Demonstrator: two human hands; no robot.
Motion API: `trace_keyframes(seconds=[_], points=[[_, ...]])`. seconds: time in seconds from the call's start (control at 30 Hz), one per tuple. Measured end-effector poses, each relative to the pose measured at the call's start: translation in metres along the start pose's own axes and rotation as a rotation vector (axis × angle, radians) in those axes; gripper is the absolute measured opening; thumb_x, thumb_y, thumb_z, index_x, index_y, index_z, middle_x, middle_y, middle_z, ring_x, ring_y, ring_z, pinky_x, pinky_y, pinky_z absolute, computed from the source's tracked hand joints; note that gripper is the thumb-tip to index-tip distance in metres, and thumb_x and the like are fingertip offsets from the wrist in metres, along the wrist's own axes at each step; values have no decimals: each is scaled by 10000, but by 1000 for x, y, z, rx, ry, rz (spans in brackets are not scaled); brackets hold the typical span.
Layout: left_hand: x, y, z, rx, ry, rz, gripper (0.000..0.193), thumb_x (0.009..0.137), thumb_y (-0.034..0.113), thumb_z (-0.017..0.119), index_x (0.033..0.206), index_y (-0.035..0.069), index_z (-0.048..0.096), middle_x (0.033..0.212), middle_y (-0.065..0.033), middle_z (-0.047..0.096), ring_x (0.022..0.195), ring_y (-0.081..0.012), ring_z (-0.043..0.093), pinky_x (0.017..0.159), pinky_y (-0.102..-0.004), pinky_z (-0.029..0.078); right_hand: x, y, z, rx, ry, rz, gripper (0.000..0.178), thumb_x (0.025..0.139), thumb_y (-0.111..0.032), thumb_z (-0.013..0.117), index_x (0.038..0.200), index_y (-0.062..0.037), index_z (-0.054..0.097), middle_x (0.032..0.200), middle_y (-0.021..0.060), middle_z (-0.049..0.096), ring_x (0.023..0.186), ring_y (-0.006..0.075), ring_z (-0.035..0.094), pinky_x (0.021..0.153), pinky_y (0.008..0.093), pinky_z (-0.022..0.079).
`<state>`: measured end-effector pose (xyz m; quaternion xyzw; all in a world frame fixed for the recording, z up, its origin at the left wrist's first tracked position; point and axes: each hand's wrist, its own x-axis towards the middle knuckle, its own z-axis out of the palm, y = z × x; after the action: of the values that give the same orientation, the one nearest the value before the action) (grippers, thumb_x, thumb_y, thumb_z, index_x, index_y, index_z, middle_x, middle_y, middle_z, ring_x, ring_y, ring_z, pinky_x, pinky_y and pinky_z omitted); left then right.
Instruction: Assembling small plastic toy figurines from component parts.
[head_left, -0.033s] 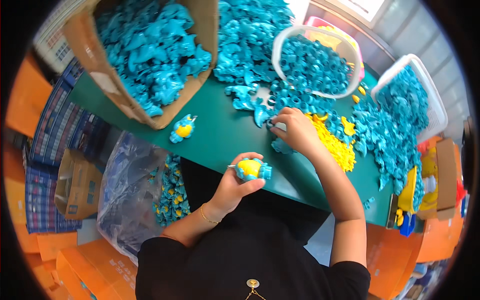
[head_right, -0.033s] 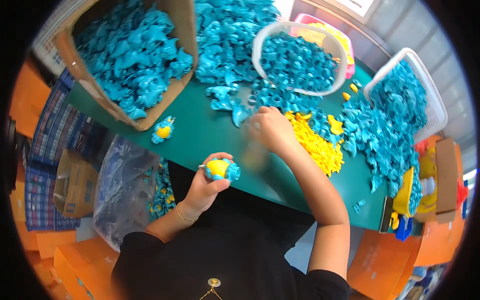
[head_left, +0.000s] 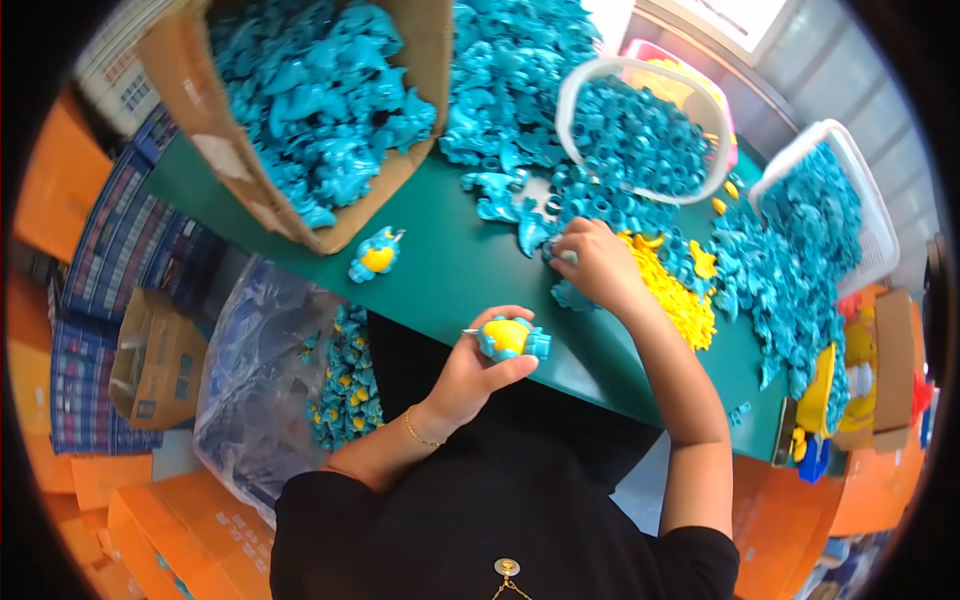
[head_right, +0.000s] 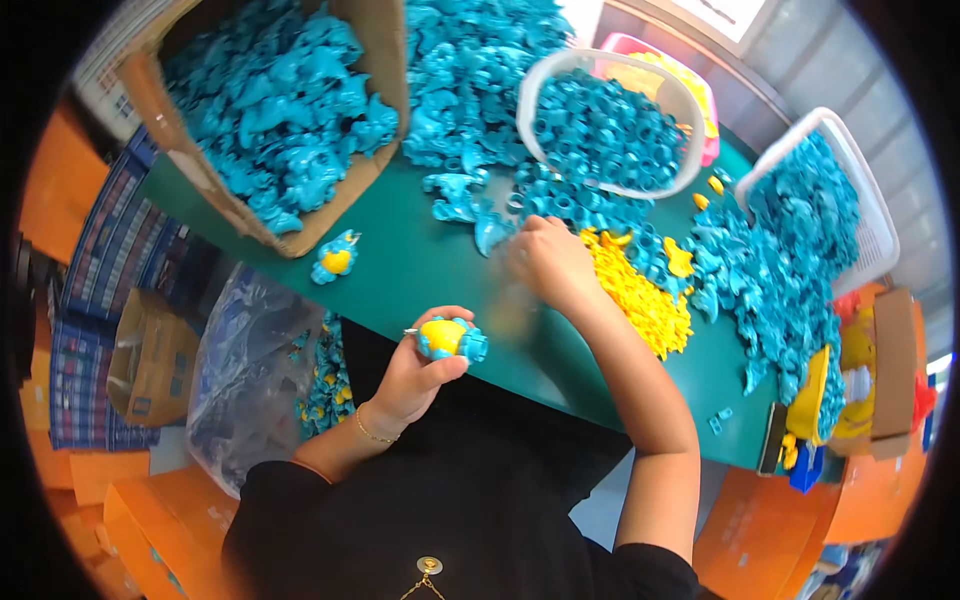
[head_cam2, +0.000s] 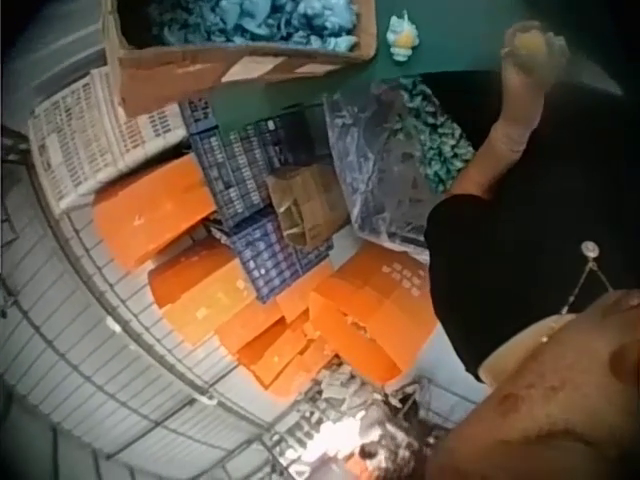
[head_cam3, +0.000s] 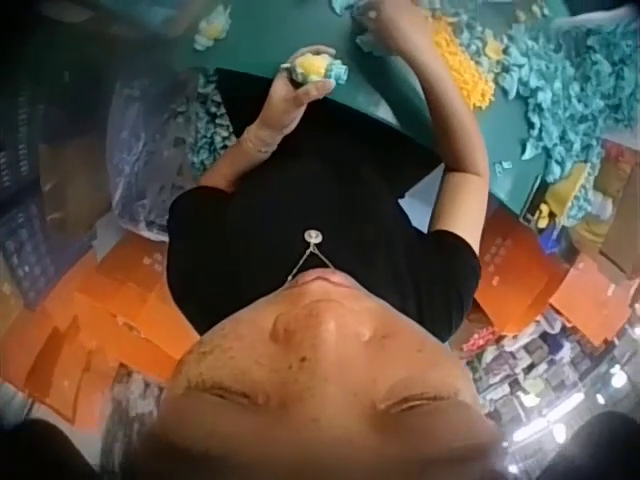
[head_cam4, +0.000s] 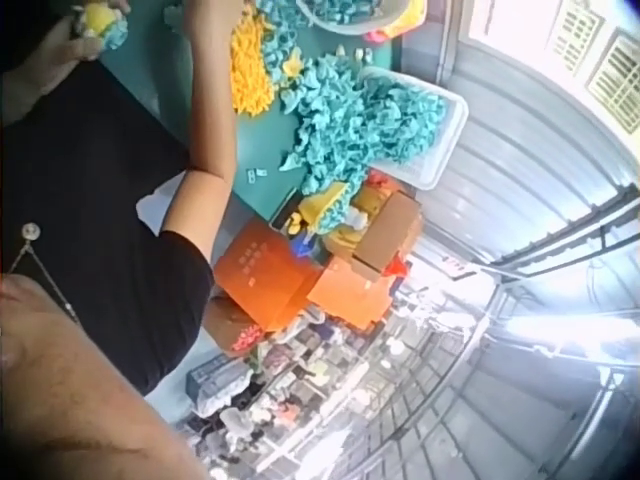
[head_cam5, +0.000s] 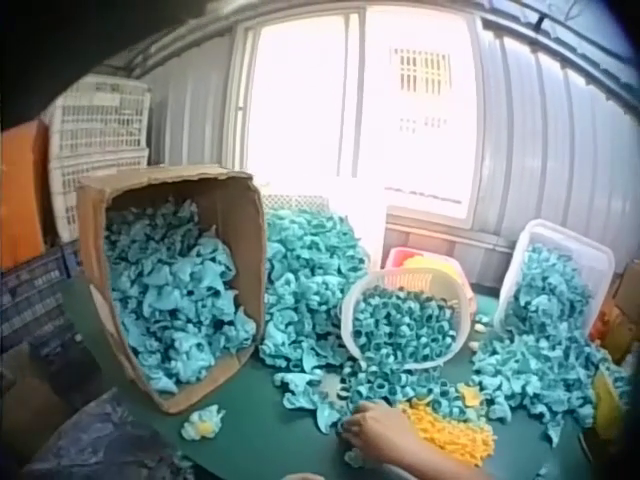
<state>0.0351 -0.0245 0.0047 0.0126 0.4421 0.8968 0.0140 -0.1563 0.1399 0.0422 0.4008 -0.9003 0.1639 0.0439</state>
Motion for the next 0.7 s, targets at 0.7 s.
trace_keyframes(seconds=[0.7], points=[[6, 2, 15, 116, 47, 93, 493, 908, 162, 789, 1325, 38, 558, 1081, -12, 609, 960, -97, 587, 828, -246, 486, -102, -77, -19, 572, 399, -163, 370, 771, 9, 868, 1126, -25, 768, 1118, 131, 776, 974, 270, 741, 849, 359, 575]])
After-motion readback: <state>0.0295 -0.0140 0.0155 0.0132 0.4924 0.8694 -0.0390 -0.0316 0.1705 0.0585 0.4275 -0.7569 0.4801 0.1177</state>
